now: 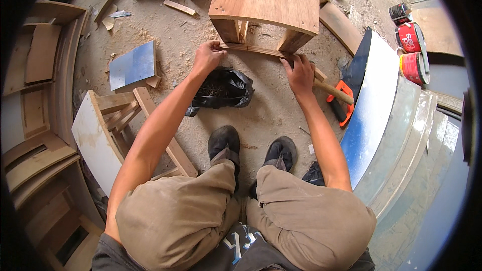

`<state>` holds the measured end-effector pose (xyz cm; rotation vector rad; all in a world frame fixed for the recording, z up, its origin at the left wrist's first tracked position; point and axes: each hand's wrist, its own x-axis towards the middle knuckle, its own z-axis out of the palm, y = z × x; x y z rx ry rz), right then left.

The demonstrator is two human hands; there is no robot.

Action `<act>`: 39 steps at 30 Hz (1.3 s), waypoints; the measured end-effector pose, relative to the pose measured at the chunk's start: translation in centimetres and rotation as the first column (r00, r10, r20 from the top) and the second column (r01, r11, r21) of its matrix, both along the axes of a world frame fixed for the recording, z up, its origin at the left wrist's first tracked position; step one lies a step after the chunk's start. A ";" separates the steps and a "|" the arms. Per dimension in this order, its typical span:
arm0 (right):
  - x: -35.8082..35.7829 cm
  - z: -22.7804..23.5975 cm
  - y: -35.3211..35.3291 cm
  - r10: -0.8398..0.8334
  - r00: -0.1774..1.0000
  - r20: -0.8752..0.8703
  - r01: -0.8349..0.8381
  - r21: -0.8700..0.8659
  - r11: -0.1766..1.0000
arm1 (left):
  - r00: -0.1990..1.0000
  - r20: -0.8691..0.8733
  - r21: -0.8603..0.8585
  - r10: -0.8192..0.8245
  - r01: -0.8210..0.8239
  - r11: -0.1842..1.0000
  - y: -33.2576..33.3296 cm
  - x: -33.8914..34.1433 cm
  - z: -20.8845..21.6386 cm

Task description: The person assembles a small wooden stool by attaching legs to a seat using a hammer and nails. They repeatedly position the legs, hammer nails into the joints, and flip the stool to work on different sides.

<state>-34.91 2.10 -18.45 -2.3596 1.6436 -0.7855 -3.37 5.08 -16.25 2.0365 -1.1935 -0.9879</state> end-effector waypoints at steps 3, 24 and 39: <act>-0.1 -0.2 -0.1 -0.010 0.999 0.038 0.010 -0.002 1.000 | 0.991 -0.116 -0.035 0.067 -0.071 0.997 -0.5 0.5 -1.2; -1.9 1.3 -3.0 0.150 0.978 0.146 -0.155 0.021 0.988 | 0.808 0.369 -0.355 -0.460 0.580 0.733 -3.0 3.7 1.0; -2.3 1.8 -3.9 0.246 0.933 0.262 -0.309 0.238 0.921 | 0.820 0.313 -0.204 -0.480 0.552 0.809 -2.9 3.8 1.2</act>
